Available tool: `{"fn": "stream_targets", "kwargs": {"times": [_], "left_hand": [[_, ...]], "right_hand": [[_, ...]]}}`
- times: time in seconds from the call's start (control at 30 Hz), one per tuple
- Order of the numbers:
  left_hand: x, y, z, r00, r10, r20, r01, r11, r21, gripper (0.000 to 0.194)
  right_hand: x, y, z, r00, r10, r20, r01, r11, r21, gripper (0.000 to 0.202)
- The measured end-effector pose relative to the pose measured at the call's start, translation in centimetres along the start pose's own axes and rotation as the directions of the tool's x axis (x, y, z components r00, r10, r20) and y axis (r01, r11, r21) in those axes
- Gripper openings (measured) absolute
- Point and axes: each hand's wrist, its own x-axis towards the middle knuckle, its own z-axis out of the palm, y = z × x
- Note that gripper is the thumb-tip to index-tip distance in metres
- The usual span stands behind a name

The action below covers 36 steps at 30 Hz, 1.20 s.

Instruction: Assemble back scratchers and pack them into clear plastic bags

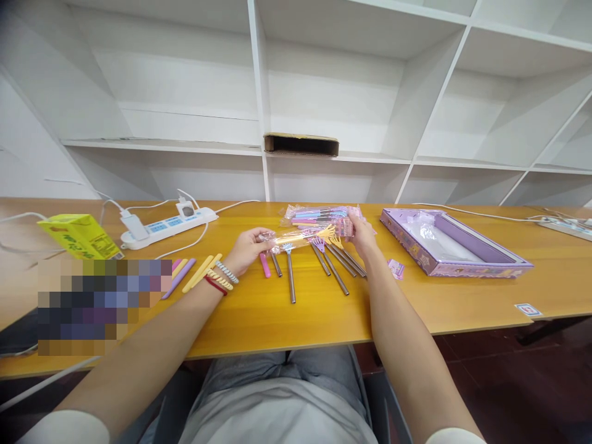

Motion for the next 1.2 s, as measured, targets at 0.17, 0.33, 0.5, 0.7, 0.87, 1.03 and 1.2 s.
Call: {"fn": "stream_targets", "kwargs": {"times": [0.17,0.33,0.5,0.7,0.87,1.03,1.2], "left_hand": [[0.0,0.0,0.0,1.000,0.006,0.000,-0.006,1.000,-0.003,0.026],[0.0,-0.1,0.0,1.000,0.015,-0.005,-0.015,1.000,0.005,0.027],[0.0,-0.2,0.0,1.000,0.011,-0.003,-0.011,1.000,0.001,0.027],[0.0,-0.2,-0.1,1.000,0.011,0.010,-0.011,1.000,0.017,0.026],[0.1,-0.3,-0.1,1.000,0.018,0.017,-0.019,0.999,0.027,0.027],[0.1,-0.3,-0.1,1.000,0.018,0.019,-0.018,0.999,0.027,0.025],[0.1,-0.3,0.0,1.000,0.014,0.019,-0.015,1.000,0.026,0.026]], "right_hand": [[0.2,0.4,-0.3,0.999,-0.020,0.046,0.020,1.000,-0.001,0.018],[0.4,1.3,-0.5,0.999,-0.048,0.002,0.048,0.996,-0.081,0.009],[0.5,1.3,-0.5,0.998,-0.060,-0.035,0.057,0.994,-0.089,0.008],[0.6,1.4,-0.5,0.996,-0.079,-0.028,0.077,0.995,-0.057,0.008],[0.8,1.6,-0.6,0.995,-0.096,-0.032,0.090,0.986,-0.140,0.010],[0.8,1.7,-0.6,0.996,-0.084,-0.041,0.077,0.986,-0.151,0.012],[0.7,1.6,-0.6,0.992,-0.122,-0.028,0.114,0.972,-0.207,0.013]]}}
